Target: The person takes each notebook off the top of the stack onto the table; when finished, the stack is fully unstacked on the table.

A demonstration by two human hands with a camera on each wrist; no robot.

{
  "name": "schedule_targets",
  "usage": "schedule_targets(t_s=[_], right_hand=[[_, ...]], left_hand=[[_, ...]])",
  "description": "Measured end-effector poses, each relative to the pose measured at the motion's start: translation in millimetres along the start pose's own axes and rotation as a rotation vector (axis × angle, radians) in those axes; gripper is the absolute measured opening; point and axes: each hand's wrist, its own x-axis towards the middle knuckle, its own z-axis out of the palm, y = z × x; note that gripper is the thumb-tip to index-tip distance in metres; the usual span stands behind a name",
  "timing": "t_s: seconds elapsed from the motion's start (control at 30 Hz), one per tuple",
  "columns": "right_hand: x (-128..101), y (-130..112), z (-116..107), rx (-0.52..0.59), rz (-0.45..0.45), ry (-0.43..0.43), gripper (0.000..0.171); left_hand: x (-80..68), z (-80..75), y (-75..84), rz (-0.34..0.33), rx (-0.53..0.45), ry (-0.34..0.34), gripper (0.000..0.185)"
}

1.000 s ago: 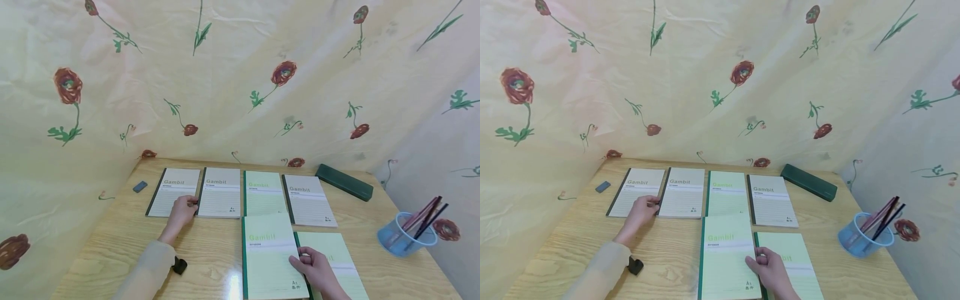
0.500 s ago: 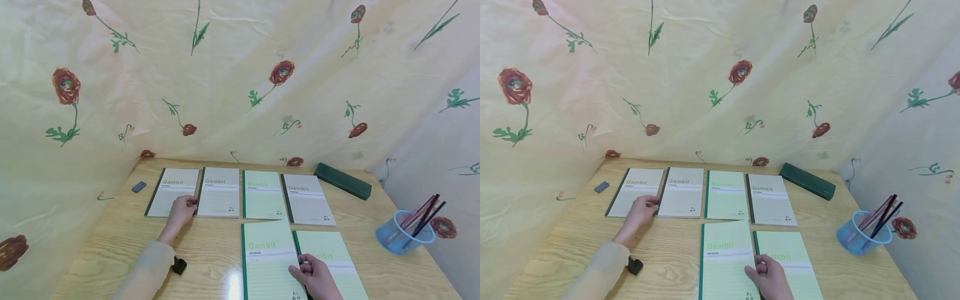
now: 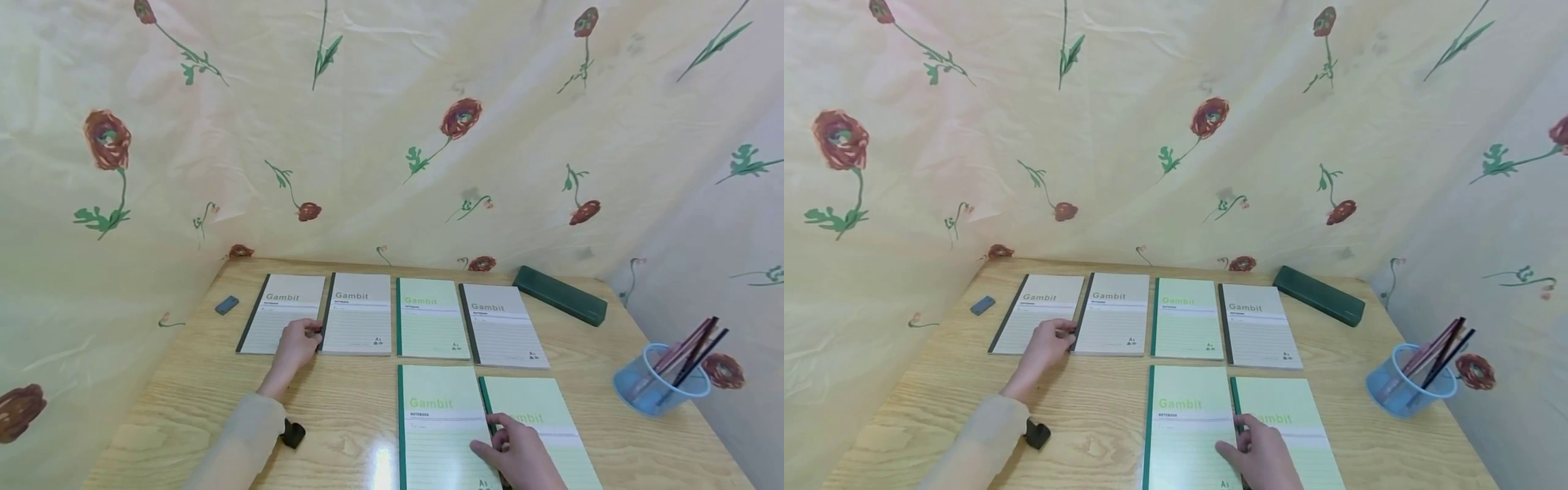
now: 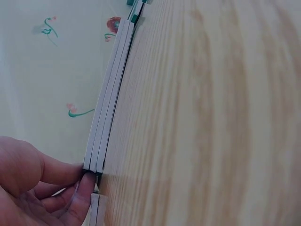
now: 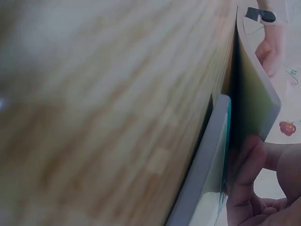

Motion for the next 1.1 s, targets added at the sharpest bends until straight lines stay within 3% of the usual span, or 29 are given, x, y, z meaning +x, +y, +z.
schedule_targets(t_s=[0.3, 1.1], right_hand=[[-1.3, -3.5, 0.9, -0.104, 0.011, 0.001, 0.057], [-2.3, -1.7, 1.5, -0.201, -0.021, -0.049, 0.056]], left_hand=[[-0.5, -0.9, 1.1, -0.006, 0.003, -0.006, 0.029], [-0.8, -1.8, 1.1, 0.007, -0.008, -0.006, 0.028]])
